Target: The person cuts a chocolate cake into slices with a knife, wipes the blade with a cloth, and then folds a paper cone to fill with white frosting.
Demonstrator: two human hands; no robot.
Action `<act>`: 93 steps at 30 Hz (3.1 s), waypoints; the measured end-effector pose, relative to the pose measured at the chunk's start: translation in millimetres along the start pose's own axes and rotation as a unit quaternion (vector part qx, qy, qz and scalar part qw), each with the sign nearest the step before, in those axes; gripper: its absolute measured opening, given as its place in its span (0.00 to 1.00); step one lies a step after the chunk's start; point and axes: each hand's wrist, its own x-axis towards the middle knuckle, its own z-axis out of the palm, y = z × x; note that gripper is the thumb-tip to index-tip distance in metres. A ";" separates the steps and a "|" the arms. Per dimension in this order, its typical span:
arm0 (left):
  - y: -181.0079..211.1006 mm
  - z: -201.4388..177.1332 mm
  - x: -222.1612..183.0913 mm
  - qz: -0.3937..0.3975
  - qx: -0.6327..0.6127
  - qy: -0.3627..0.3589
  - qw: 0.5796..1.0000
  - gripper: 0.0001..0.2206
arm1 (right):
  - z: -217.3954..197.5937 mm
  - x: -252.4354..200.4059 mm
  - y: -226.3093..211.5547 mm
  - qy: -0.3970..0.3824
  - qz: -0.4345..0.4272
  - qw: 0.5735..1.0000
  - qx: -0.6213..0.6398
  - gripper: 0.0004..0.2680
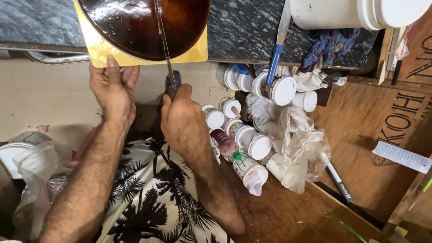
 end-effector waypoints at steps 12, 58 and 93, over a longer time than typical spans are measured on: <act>-0.6 -2.3 1.1 0.004 -0.009 -0.008 1.000 0.11 | 5.1 -0.3 6.2 -0.022 0.040 0.999 -0.004 0.10; -7.1 -3.7 4.5 0.004 0.020 0.017 1.000 0.12 | 99.2 27.7 59.1 0.080 0.017 0.997 -0.004 0.12; -14.1 -4.6 13.0 0.061 0.022 -0.003 0.998 0.11 | 110.3 -46.8 95.5 0.027 0.053 0.998 0.006 0.11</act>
